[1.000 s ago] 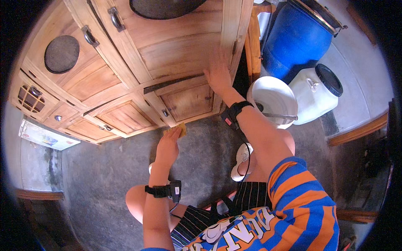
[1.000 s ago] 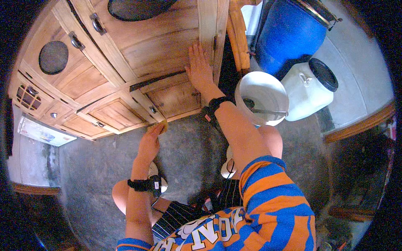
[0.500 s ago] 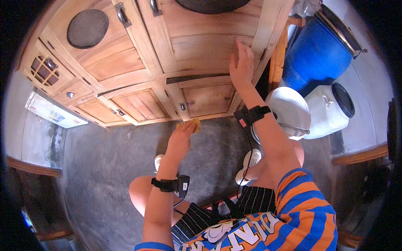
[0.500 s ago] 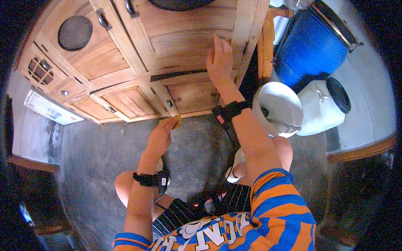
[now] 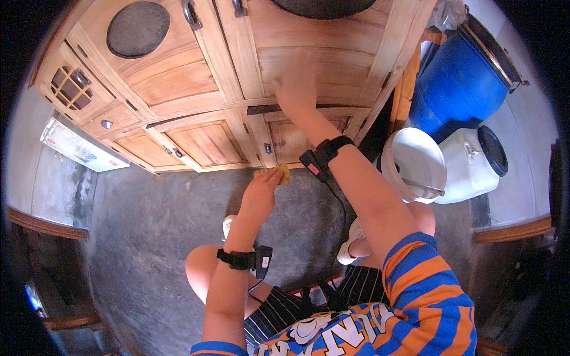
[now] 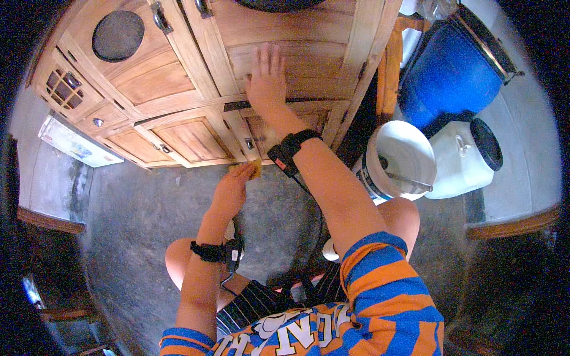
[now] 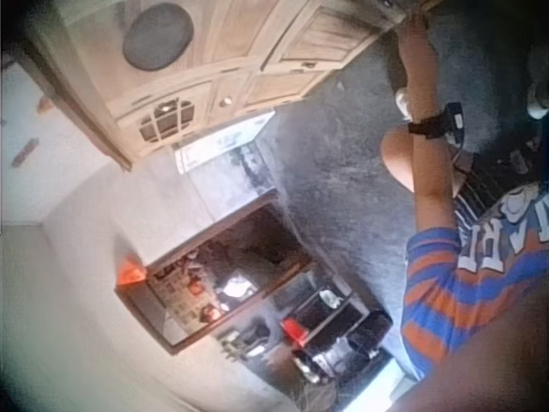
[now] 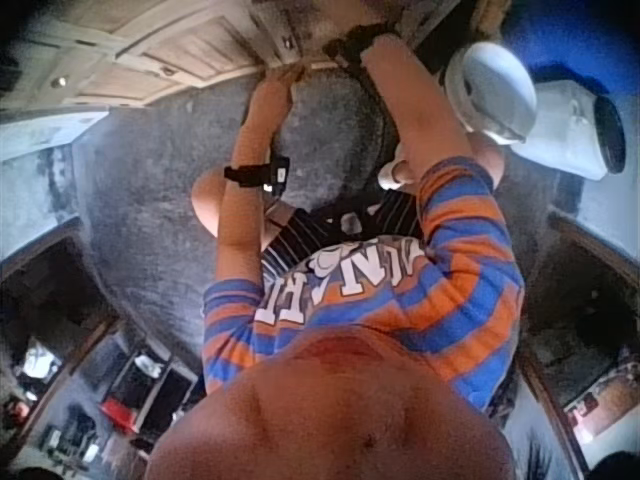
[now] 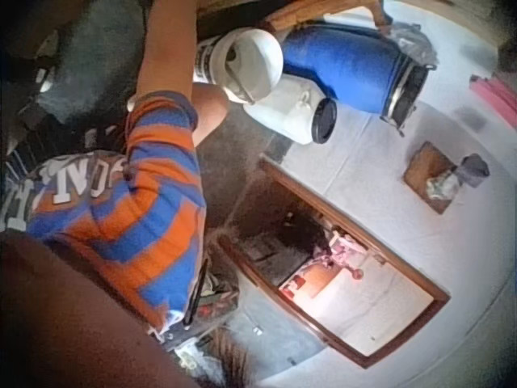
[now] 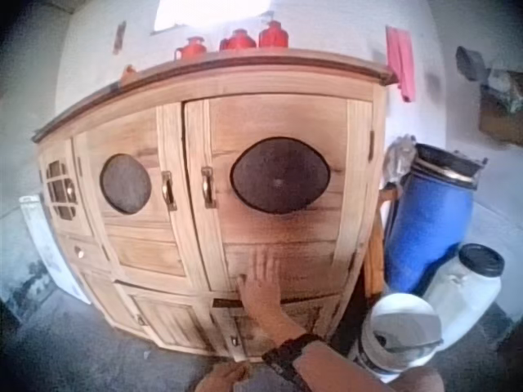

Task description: The person sands the surface of a wooden cabinet using a piece of sandpaper, moving their hands across the wood to smooth it.

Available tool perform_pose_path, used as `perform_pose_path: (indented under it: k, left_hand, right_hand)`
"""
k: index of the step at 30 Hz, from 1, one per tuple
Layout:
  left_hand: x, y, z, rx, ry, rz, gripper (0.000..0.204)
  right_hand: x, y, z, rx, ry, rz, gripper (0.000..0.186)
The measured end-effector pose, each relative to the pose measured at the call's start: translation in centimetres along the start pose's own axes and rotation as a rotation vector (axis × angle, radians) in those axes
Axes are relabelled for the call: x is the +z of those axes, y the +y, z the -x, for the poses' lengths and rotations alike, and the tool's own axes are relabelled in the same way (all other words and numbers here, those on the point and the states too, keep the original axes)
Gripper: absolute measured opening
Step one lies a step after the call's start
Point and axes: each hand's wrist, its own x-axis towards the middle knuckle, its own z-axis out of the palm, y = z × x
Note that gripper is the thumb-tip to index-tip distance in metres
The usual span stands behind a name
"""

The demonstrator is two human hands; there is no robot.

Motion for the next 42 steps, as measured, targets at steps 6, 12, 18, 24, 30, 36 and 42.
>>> perform_pose_path:
  k: [6, 12, 18, 24, 30, 36, 42]
  left_hand:
    - [0.2, -0.3, 0.1, -0.004, -0.011, -0.015, 0.049]
    - [0.8, -0.4, 0.4, 0.008, -0.008, -0.007, 0.049]
    - [0.9, -0.6, 0.3, -0.012, -0.035, 0.028, 0.05]
    - [1.4, -1.1, 0.2, 0.009, 0.004, -0.002, 0.051]
    - [1.6, -0.6, 0.1, 0.017, -0.028, 0.017, 0.051]
    - [2.4, -1.1, -0.2, -0.021, -0.079, 0.026, 0.048]
    - [2.5, -0.6, -0.1, -0.001, -0.084, 0.003, 0.048]
  right_hand:
    - [0.0, 0.9, -0.2, -0.265, -0.073, -0.048, 0.059]
    - [0.4, 4.6, -0.8, -0.463, -0.084, 0.093, 0.06]
    - [-1.0, 6.7, 0.3, -0.693, -0.014, 0.344, 0.056]
    - [-2.3, 10.5, 1.6, -0.716, -0.072, 0.384, 0.058]
    - [-2.7, 12.0, 4.7, -0.431, -0.103, 0.321, 0.064]
    - [-3.3, 11.8, 7.4, -0.242, -0.177, 0.31, 0.065]
    - [-4.0, 12.8, 8.1, -0.122, -0.153, 0.302, 0.067]
